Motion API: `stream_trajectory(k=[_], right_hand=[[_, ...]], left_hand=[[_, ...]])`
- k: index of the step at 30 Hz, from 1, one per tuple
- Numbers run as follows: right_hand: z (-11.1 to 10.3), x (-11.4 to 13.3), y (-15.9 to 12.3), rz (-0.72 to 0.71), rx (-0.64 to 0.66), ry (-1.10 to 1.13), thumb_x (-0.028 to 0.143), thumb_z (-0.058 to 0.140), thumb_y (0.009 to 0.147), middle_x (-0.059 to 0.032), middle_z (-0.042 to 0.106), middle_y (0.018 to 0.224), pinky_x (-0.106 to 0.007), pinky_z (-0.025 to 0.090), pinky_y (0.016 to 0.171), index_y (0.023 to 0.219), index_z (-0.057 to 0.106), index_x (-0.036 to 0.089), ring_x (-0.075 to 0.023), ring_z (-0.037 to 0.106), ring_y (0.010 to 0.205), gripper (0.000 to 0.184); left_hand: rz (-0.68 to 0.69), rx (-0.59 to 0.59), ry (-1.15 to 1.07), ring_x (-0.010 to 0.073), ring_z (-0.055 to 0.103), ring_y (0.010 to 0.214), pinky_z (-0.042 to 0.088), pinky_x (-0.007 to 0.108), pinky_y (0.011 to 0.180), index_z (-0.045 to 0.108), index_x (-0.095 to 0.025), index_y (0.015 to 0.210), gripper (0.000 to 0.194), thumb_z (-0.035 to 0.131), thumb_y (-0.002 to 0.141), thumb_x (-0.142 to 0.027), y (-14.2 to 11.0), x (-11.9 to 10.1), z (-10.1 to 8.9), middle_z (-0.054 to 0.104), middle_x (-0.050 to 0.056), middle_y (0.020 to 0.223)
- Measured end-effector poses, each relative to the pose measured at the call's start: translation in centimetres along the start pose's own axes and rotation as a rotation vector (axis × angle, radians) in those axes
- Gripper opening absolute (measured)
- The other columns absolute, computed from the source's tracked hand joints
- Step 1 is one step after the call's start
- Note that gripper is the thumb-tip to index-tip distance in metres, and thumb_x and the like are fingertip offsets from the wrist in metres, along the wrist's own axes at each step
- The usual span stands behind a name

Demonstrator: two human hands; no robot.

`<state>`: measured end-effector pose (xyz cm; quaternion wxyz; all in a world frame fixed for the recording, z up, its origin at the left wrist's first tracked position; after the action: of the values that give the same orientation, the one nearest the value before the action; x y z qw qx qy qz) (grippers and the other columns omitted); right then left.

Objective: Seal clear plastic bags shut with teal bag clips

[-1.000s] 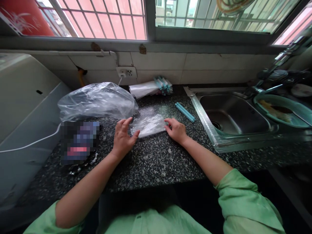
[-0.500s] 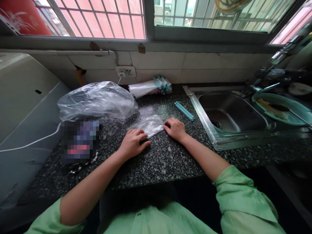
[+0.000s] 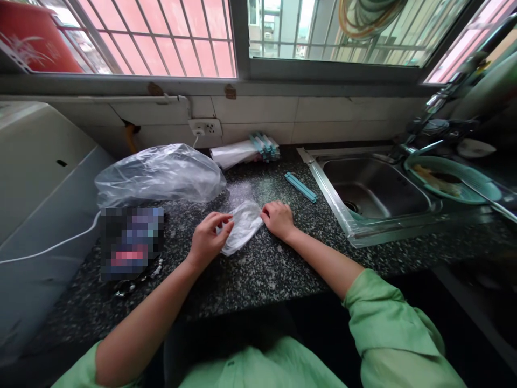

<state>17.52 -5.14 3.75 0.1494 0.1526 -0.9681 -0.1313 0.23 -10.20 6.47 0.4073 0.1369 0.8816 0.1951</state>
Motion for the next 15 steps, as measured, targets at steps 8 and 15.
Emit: stream_trajectory(k=[8,15], right_hand=[[0.1,4.6,-0.8,-0.385,-0.013,0.202,0.026,0.052,0.086,-0.0058,0.062,0.077,-0.029,0.042,0.073,0.075,0.061,0.020,-0.0185,0.053,0.080,0.016],[0.0,3.2,-0.1,-0.041,-0.116,0.657,0.036,0.064,0.075,-0.0059,0.061,0.092,-0.030,0.047,0.072,0.103,0.056,0.020,-0.0153,0.054,0.073,0.034]], left_hand=[[-0.187,0.017,0.044,0.0253,0.057,0.098,0.043,0.041,0.091,0.062,-0.017,0.100,0.037,0.066,0.069,-0.037,1.5,5.3,1.1,0.065,0.009,0.098],[-0.343,0.143,-0.385,0.0142,0.055,0.066,0.044,0.026,0.066,0.061,-0.016,0.073,0.016,0.058,0.069,-0.031,1.1,5.1,2.2,0.061,0.000,0.068]])
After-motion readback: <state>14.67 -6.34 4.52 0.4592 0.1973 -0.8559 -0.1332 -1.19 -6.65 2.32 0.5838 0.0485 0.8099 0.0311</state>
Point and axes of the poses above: each hand's wrist, its own y-axis towards the middle knuckle, its own z-axis out of the palm, x = y × z, the point moved 9 cm from there along y, towards the middle knuckle
